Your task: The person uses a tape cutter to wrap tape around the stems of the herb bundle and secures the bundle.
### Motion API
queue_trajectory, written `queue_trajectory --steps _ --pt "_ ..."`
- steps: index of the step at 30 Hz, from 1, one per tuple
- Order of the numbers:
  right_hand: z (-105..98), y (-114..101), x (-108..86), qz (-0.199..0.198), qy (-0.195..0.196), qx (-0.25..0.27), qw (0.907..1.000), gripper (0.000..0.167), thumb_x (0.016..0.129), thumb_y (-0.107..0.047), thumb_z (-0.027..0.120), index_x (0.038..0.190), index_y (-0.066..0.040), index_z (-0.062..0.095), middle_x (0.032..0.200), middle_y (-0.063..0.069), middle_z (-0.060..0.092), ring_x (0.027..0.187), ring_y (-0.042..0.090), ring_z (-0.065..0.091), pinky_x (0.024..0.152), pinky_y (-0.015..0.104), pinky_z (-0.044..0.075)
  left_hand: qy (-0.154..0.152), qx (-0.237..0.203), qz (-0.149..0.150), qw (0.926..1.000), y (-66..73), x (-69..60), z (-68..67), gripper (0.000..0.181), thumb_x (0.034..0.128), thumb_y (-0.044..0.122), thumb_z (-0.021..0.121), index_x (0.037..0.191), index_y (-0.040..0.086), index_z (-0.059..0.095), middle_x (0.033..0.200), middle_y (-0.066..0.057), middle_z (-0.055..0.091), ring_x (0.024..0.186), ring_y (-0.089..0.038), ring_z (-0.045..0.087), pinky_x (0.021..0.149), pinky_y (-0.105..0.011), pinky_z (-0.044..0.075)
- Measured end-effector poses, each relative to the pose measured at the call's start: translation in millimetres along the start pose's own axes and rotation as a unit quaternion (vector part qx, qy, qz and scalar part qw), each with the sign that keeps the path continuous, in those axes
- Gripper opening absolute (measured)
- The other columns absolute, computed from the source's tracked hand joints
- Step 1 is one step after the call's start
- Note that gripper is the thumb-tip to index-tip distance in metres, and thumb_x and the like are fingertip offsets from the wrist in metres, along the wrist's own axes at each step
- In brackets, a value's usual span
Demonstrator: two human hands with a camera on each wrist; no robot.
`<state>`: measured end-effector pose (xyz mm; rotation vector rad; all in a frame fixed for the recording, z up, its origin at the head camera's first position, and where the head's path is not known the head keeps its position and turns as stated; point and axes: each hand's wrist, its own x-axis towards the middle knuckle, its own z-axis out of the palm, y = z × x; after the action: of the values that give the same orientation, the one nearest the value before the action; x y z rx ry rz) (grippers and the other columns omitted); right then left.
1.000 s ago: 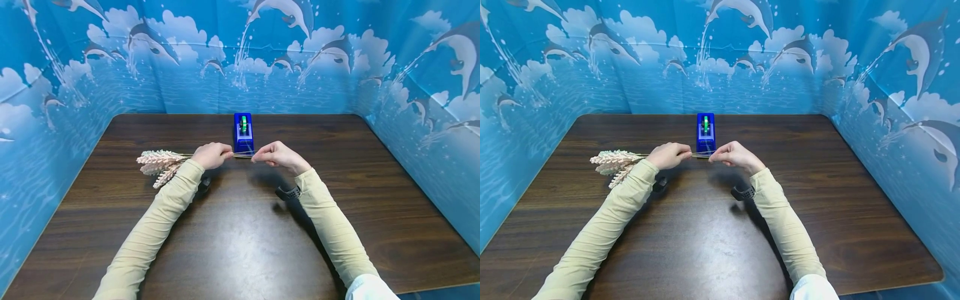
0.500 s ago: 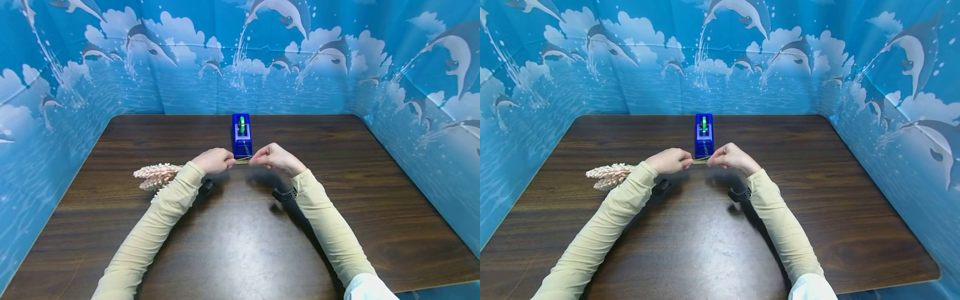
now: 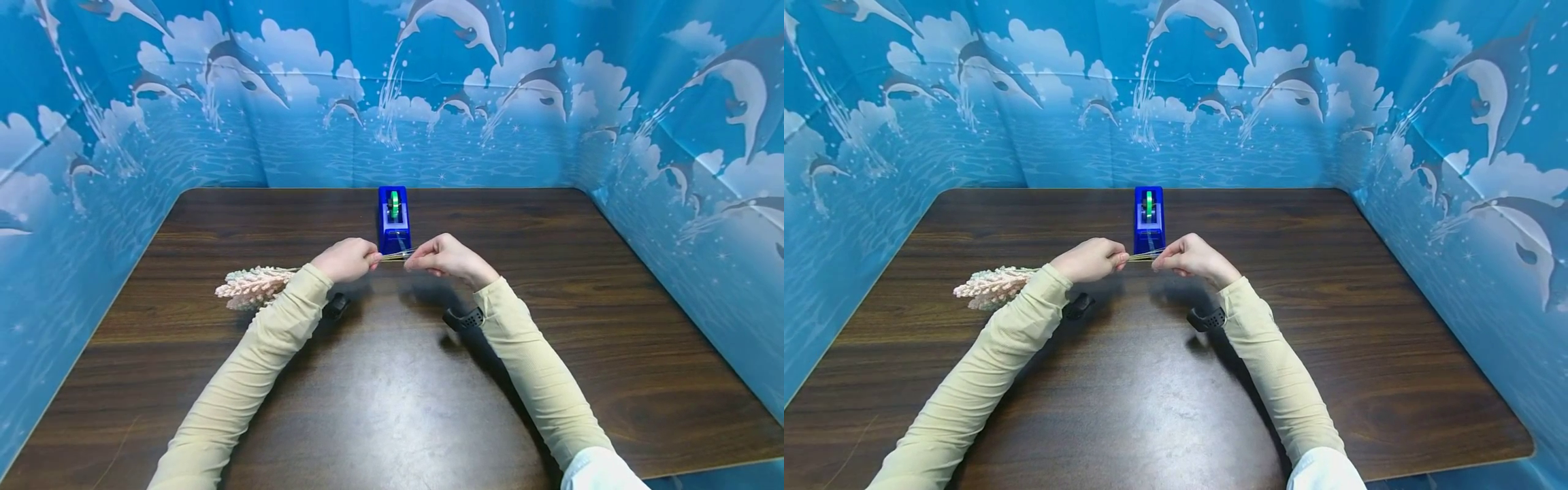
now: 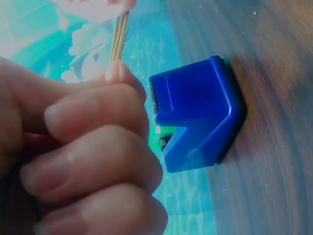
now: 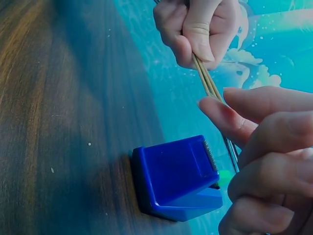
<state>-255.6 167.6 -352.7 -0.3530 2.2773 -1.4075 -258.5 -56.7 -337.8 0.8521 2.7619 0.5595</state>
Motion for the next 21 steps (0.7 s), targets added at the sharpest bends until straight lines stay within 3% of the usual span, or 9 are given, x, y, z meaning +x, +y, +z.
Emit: queue_trajectory --steps 9,15,21 --pt "8.4 -4.3 -4.8 0.002 0.054 -0.021 0.9983 0.025 0.089 -0.017 0.068 0.102 0.004 0.071 0.044 -0.011 0.038 0.040 0.004 0.030 0.042 0.021 0.023 0.011 -0.034 -0.008 0.9993 -3.7 -3.6 -0.7 0.032 0.1018 0.020 0.046 0.078 0.004 0.060 0.067 0.001 0.047 0.060 -0.013 0.039 0.061 -0.026 0.033" --pt "16.8 -7.6 -5.6 -0.006 0.083 -0.064 0.9944 0.026 0.086 -0.023 0.071 0.094 0.001 0.073 0.043 -0.014 0.035 0.041 0.003 0.030 0.043 0.021 0.022 -0.004 -0.055 0.012 0.9984 -8.2 -6.4 -3.3 0.033 0.1014 0.018 0.044 0.073 0.005 0.057 0.064 0.003 0.043 0.059 -0.012 0.037 0.063 -0.026 0.033" --pt "25.9 -12.9 -7.5 -0.005 0.112 -0.116 0.9869 0.023 0.087 -0.023 0.071 0.090 -0.001 0.074 0.047 -0.011 0.044 0.042 0.004 0.035 0.044 0.021 0.027 -0.023 -0.081 0.035 0.9959 -11.4 -8.3 -6.1 0.035 0.0999 0.017 0.045 0.066 0.011 0.050 0.060 0.005 0.038 0.057 -0.011 0.035 0.061 -0.025 0.031"
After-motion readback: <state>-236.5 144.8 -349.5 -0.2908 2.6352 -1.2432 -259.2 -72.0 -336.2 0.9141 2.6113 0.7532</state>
